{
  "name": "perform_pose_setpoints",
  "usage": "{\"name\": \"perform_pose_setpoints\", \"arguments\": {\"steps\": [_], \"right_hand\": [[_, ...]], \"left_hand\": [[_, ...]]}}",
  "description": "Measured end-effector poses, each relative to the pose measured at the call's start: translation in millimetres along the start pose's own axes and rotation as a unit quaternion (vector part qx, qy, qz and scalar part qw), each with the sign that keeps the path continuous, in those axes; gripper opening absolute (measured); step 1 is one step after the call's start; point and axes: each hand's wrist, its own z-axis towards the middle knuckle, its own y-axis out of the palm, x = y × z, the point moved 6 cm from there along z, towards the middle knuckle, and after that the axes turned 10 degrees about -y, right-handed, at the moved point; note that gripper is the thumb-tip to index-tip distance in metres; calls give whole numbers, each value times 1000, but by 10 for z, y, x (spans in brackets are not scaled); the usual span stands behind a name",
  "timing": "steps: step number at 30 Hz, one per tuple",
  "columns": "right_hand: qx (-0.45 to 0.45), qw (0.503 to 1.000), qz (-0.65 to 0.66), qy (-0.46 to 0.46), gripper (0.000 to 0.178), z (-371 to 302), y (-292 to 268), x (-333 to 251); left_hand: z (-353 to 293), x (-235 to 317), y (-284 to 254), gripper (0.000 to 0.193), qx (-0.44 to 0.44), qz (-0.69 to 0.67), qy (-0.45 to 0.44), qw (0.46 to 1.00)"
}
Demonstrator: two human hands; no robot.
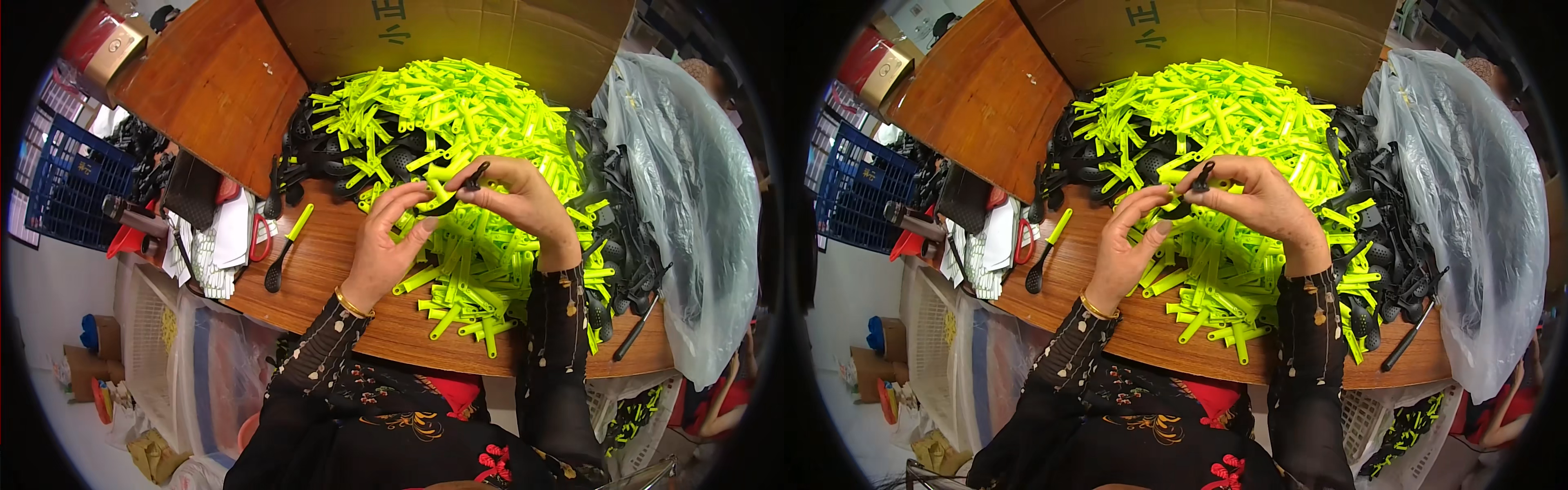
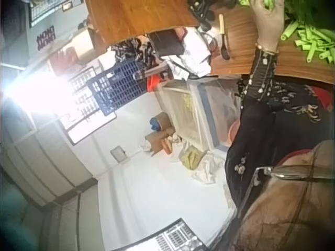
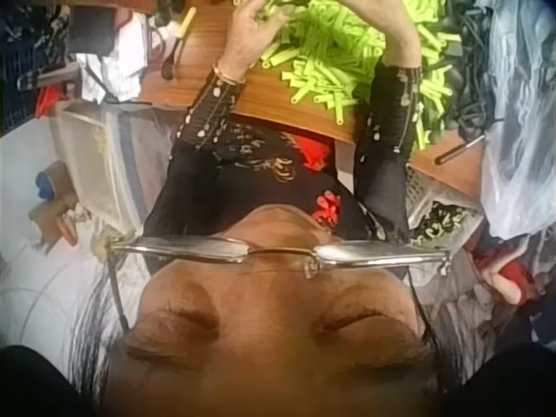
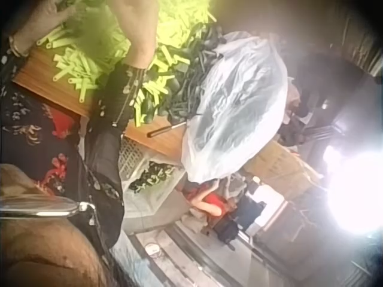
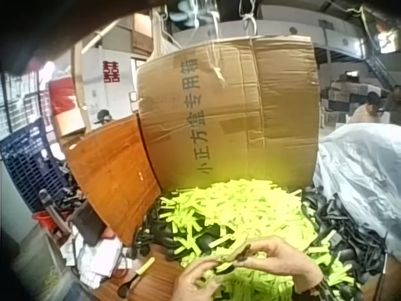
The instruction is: The person assembles small black plastic bases and yellow plastic tubes into assembled parts at a factory workbench, using a small hammer and pliers.
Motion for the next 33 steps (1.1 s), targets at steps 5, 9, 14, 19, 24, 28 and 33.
{"name": "perform_pose_setpoints", "arguments": {"steps": [5, 9, 14, 19, 24, 28, 33], "right_hand": [[-39, 995, 77, 45, 18, -35, 102, 4], [33, 999, 37, -6, 30, -3, 8, -58], [92, 990, -82, -62, 24, -49, -172, -199], [27, 975, -209, -73, 17, -8, -11, -430], [2, 976, -198, -92, 15, 27, 32, -408], [26, 974, -209, -90, 15, 15, 40, -377], [16, 957, -256, -136, 15, 31, 84, -476]], "left_hand": [[100, 139, 278, 27, -135, -180, -75, 971], [65, 38, 258, 36, -153, -244, -103, 952], [-37, 45, 247, 50, -120, -313, -150, 930], [-114, -68, 184, 44, -112, -290, -146, 939], [-165, 12, 160, 36, -87, -253, -145, 953], [-181, 49, 145, 34, -91, -202, -127, 967], [-168, 17, 96, 34, -93, -171, -161, 968]]}}
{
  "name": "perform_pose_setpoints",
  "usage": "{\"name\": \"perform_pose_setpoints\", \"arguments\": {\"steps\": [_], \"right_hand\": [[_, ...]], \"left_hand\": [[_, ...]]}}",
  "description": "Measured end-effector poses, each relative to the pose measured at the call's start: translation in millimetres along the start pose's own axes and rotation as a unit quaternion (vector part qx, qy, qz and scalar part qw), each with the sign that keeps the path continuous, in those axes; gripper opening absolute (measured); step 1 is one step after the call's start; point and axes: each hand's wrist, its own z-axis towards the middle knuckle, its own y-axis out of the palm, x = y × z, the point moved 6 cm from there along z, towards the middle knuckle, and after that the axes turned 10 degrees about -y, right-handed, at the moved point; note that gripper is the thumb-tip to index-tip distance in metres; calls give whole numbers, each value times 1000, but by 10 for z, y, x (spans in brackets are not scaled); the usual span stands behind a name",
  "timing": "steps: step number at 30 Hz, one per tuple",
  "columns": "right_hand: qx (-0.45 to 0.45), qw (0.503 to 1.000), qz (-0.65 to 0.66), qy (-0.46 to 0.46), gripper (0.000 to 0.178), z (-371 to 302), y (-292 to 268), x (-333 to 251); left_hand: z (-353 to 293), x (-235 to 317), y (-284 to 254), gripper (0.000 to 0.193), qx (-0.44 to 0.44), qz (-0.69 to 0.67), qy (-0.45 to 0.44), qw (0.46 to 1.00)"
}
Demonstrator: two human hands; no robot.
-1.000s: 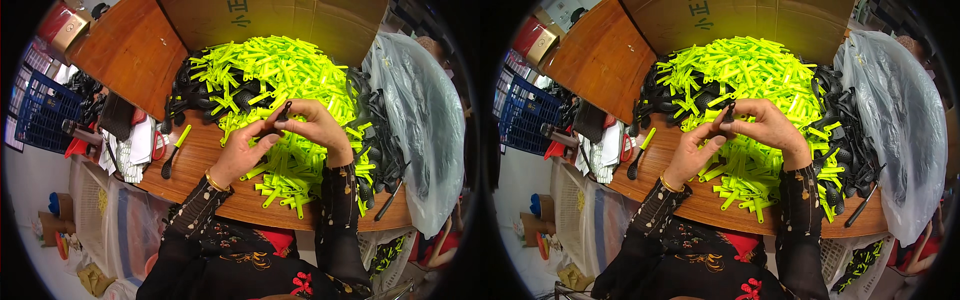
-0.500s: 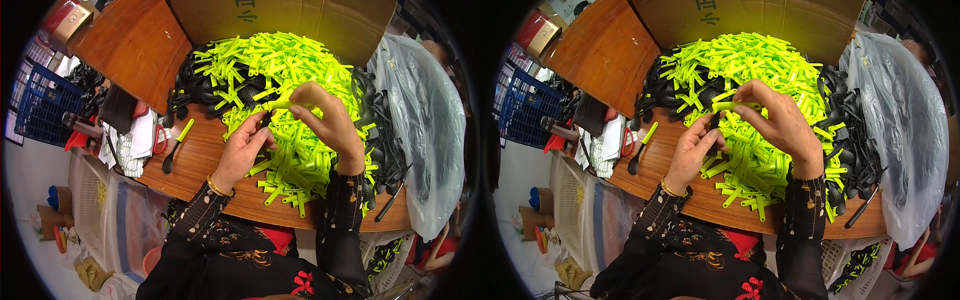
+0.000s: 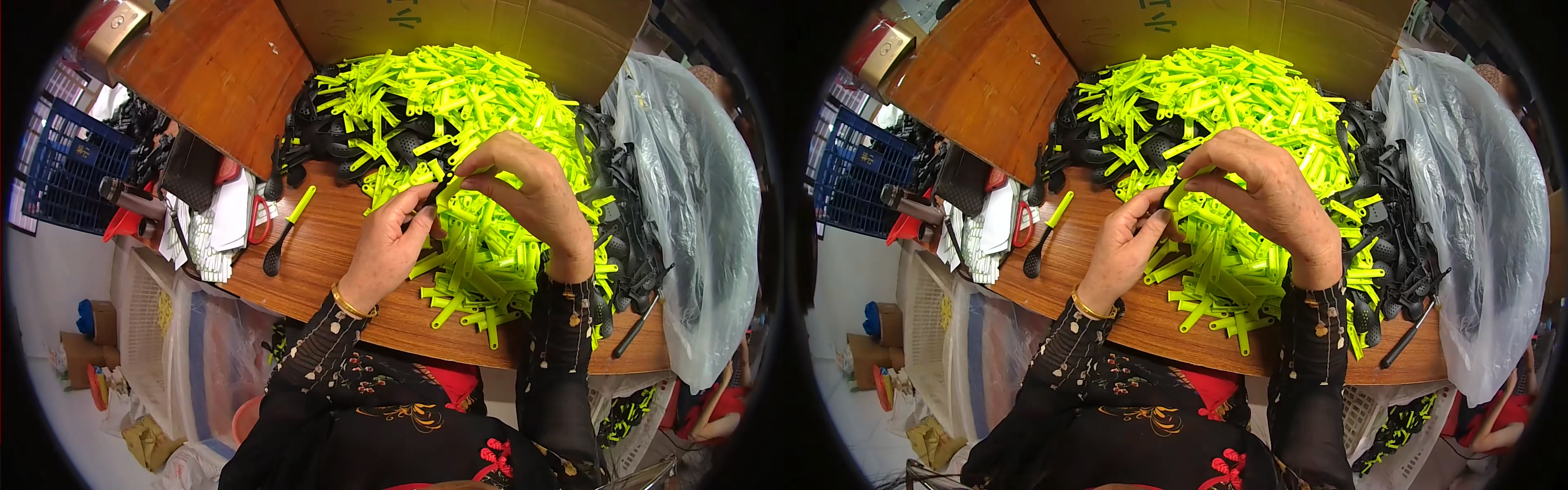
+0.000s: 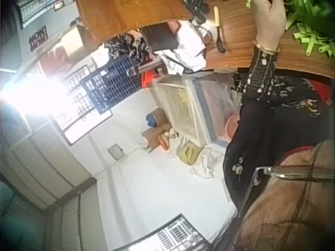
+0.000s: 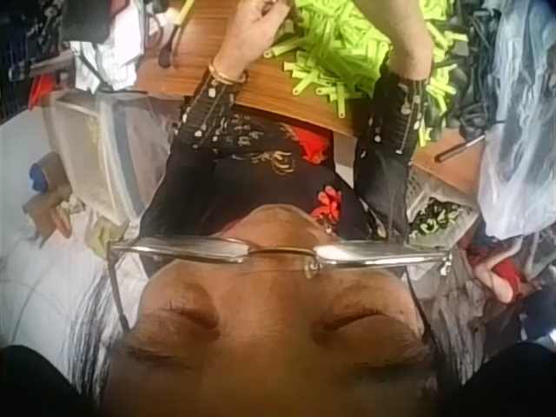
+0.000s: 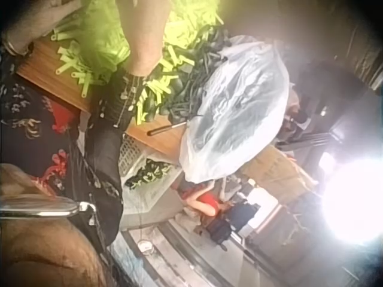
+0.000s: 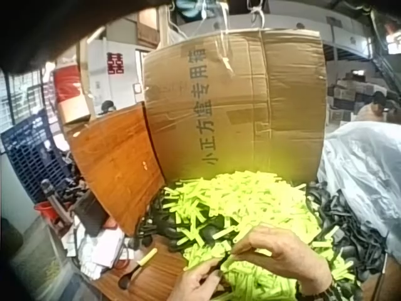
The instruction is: The person assembles small black plastic bases and yellow plastic tubes into assembled parts at a factory workbench, using a small hammer and pliers.
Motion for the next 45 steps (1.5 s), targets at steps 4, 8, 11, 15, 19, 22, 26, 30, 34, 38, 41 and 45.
{"name": "perform_pose_setpoints", "arguments": {"steps": [4, 8, 11, 15, 19, 22, 26, 30, 34, 38, 41, 45], "right_hand": [[1, 1000, -6, -14, 14, 2, -15, -12], [-2, 998, -50, -27, 14, 19, -9, -30], [10, 996, -75, -44, 15, 51, -15, -86], [17, 993, -89, -73, 16, 92, 77, -182], [77, 994, 71, 37, 22, 84, 74, -121], [36, 986, 155, -44, 17, 126, 155, -112], [53, 988, 115, -89, 18, 127, 190, -258], [37, 991, 83, -100, 17, 96, 172, -296], [-45, 943, 278, -177, 10, 121, 101, -470], [-102, 904, 336, -243, 11, 121, 128, -573], [-143, 906, 341, -207, 11, 90, 167, -558], [-77, 988, 131, -28, 34, -67, 106, 78]], "left_hand": [[-15, 21, 14, 33, 5, 19, -2, 1000], [-21, 54, 23, 32, 26, 27, 37, 999], [-35, 154, -5, 30, 64, 93, 96, 989], [-18, 240, -58, 24, 111, 170, 111, 973], [-128, 431, -13, 21, 157, 193, 214, 944], [-155, 484, -39, 16, 187, 235, 264, 917], [-234, 536, -36, 16, 219, 264, 311, 886], [-166, 450, -42, 21, 76, 128, 152, 977], [-401, 605, -125, 30, -352, -195, -175, 899], [-487, 372, 192, 26, -457, -332, -168, 808], [-565, 240, 263, 27, -416, -357, -159, 821], [-350, 4, 107, 21, -270, -329, -82, 901]]}}
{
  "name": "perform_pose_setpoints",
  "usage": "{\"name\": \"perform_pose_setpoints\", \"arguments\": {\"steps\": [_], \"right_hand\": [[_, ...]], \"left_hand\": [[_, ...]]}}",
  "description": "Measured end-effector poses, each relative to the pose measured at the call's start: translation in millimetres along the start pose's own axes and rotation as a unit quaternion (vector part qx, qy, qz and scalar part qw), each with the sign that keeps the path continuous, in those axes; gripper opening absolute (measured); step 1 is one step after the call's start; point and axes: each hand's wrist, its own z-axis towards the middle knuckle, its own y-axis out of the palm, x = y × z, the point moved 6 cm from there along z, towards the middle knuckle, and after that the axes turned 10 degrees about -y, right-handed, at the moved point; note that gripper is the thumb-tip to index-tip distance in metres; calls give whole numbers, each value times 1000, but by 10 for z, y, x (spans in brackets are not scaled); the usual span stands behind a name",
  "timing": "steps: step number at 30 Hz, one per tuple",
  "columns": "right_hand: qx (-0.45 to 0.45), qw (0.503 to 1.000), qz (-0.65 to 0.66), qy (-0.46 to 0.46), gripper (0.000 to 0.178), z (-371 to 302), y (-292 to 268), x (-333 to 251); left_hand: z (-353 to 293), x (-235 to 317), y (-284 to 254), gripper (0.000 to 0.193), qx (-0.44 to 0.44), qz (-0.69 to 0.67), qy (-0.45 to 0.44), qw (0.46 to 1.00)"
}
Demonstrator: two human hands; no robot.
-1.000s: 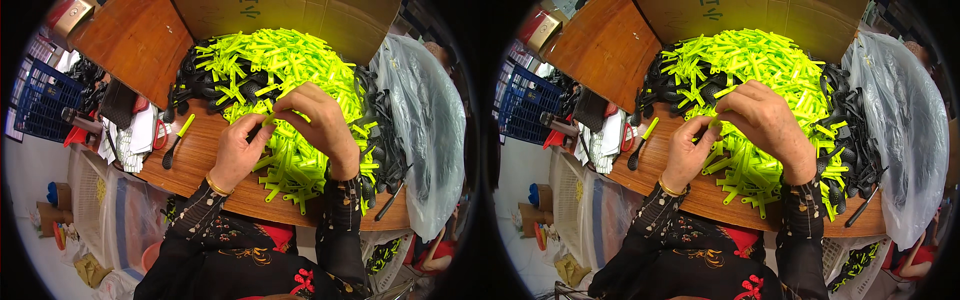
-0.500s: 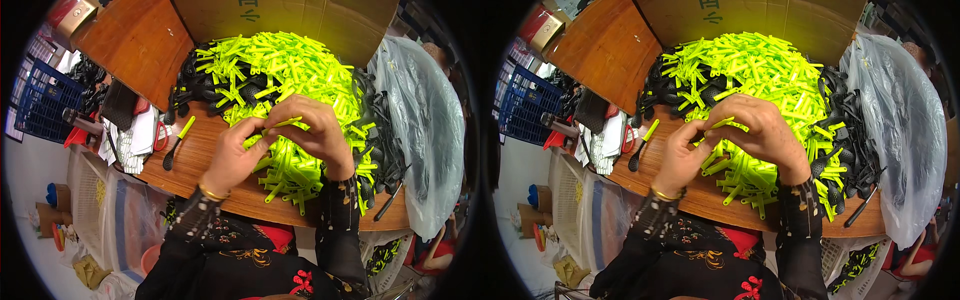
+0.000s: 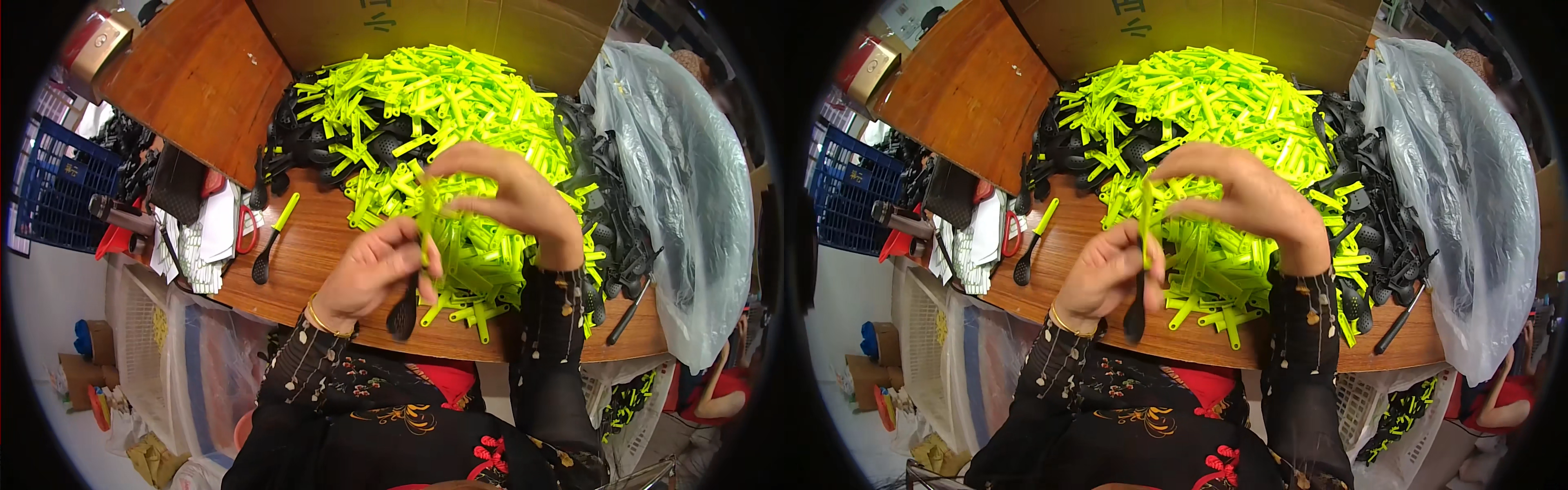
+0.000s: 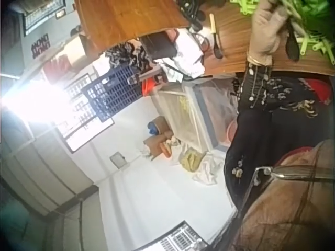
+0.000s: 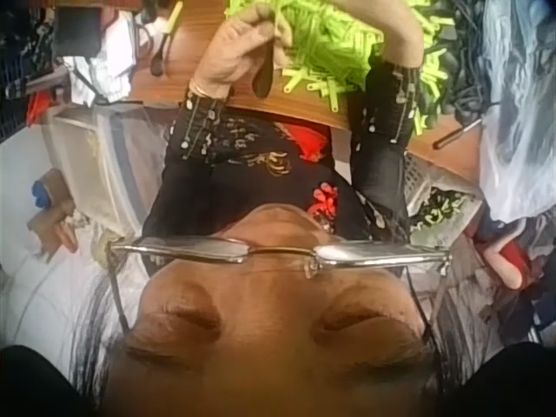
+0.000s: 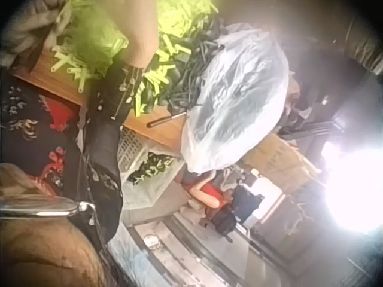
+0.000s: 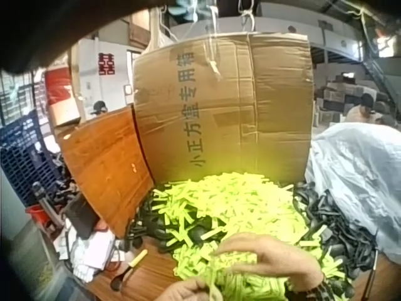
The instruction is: The person assembles small black plastic bases and yellow plastic tubes into assembled parts at a factory workbench, using a small hammer and pliers.
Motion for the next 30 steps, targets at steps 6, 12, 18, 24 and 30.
{"name": "perform_pose_setpoints", "arguments": {"steps": [6, 12, 18, 24, 30], "right_hand": [[61, 919, -353, 163, 14, -614, -257, 930], [28, 907, -364, 208, 15, -597, -230, 913], [-15, 903, -382, 198, 16, -479, -108, 830], [32, 898, -422, 116, 11, -270, 50, 788], [-43, 894, -435, 101, 12, -202, 341, 772]], "left_hand": [[340, -64, -939, 12, 323, -48, 159, 932], [732, 109, -937, 14, 284, 5, 172, 943], [657, -45, -904, 24, 268, 23, 139, 953], [669, -82, -866, 27, 263, 27, 109, 958], [642, -45, -889, 34, 277, 2, 95, 956]]}}
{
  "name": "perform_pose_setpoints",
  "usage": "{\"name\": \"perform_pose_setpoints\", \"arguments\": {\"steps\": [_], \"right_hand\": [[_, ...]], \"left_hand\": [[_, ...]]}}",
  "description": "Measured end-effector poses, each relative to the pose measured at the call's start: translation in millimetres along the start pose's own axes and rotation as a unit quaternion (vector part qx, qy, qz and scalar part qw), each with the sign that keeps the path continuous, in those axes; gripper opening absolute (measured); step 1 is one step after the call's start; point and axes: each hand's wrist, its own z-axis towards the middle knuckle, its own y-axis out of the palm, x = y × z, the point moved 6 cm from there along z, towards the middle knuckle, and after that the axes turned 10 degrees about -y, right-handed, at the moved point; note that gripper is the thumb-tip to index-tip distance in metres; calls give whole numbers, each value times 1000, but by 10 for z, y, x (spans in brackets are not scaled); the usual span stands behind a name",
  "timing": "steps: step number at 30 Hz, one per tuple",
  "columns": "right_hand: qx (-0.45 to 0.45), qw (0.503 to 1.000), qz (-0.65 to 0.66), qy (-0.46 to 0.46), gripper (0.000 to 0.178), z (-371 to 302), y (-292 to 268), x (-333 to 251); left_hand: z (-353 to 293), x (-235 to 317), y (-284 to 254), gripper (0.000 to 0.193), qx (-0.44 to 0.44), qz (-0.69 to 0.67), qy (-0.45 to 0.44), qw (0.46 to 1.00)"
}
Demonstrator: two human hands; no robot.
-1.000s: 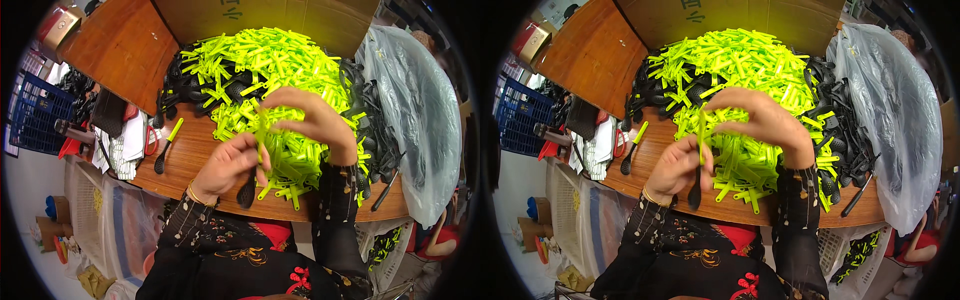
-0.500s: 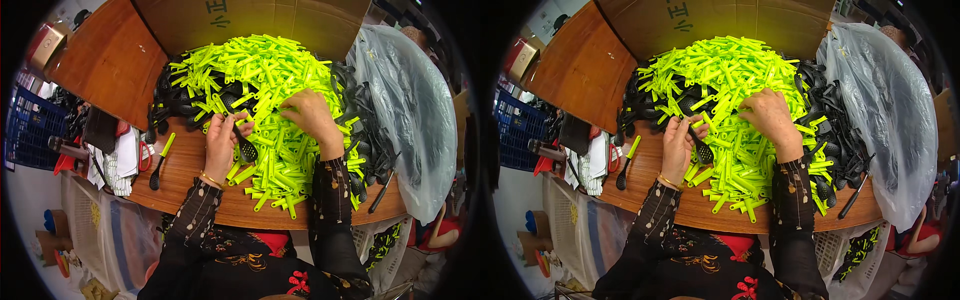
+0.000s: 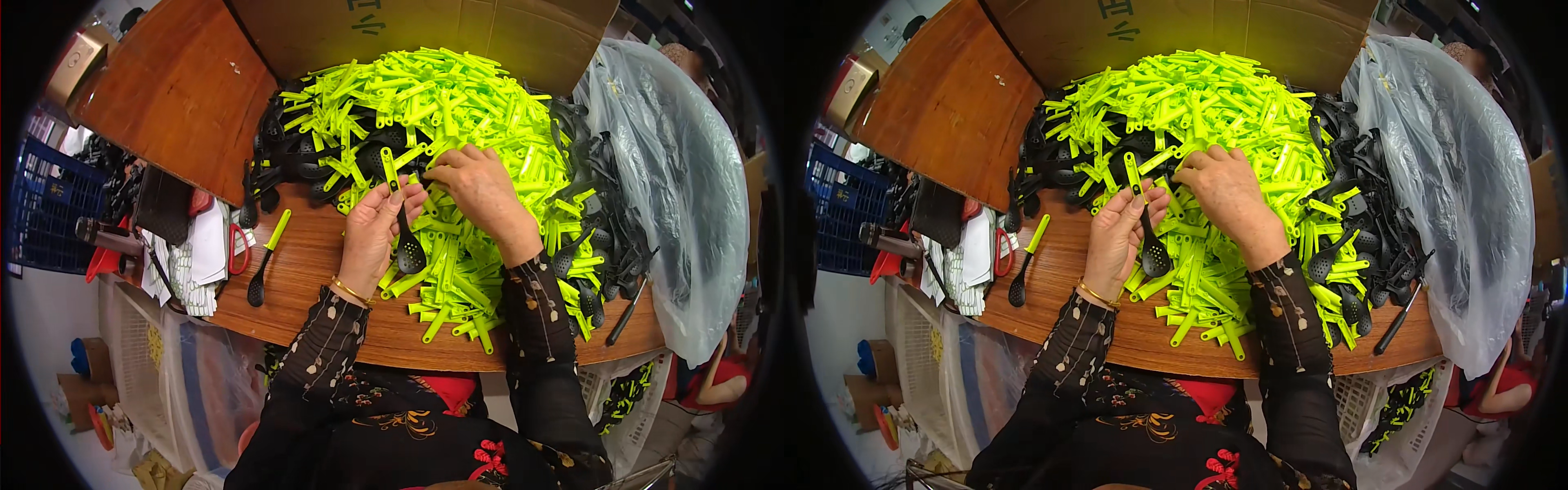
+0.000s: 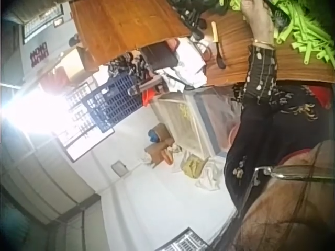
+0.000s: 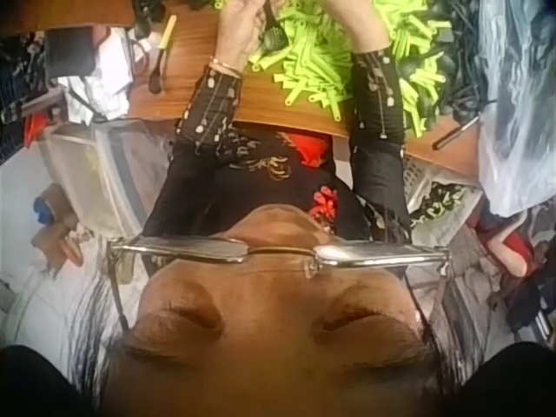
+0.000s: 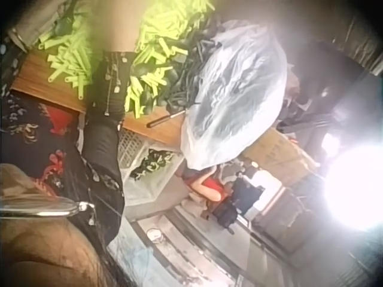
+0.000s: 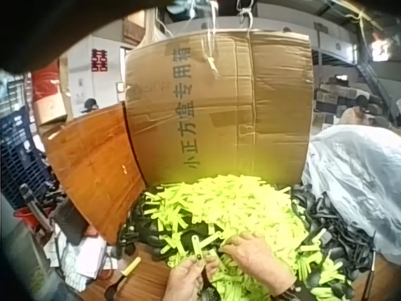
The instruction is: The person assembles small black plastic bases and yellow plastic tubes into assembled parts at a factory workbench, using a small hammer and pliers.
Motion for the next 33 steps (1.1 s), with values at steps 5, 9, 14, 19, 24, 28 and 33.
{"name": "perform_pose_setpoints", "arguments": {"steps": [5, 9, 14, 19, 24, 28, 33], "right_hand": [[-35, 998, 45, 33, 11, -46, 106, 67], [-27, 997, 47, 53, 11, -30, -6, 36], [51, 992, 78, 79, 11, -57, -249, 209], [103, 967, 153, 177, 16, -55, -411, 238], [209, 973, 88, 46, 14, -14, -498, 214], [173, 907, 364, 120, 16, 12, -443, 214], [139, 900, 406, 77, 16, 41, -286, 132]], "left_hand": [[28, -24, 12, 38, -15, 2, -11, 1000], [1, -13, 41, 39, -47, 19, -26, 998], [-32, -22, 120, 48, -88, 24, -33, 995], [-68, -18, 155, 50, -97, 20, -45, 994], [-80, -13, 188, 51, -104, 35, -39, 993], [-85, 19, 237, 47, -125, 48, -17, 991], [-121, -6, 277, 44, -143, 64, -19, 987]]}}
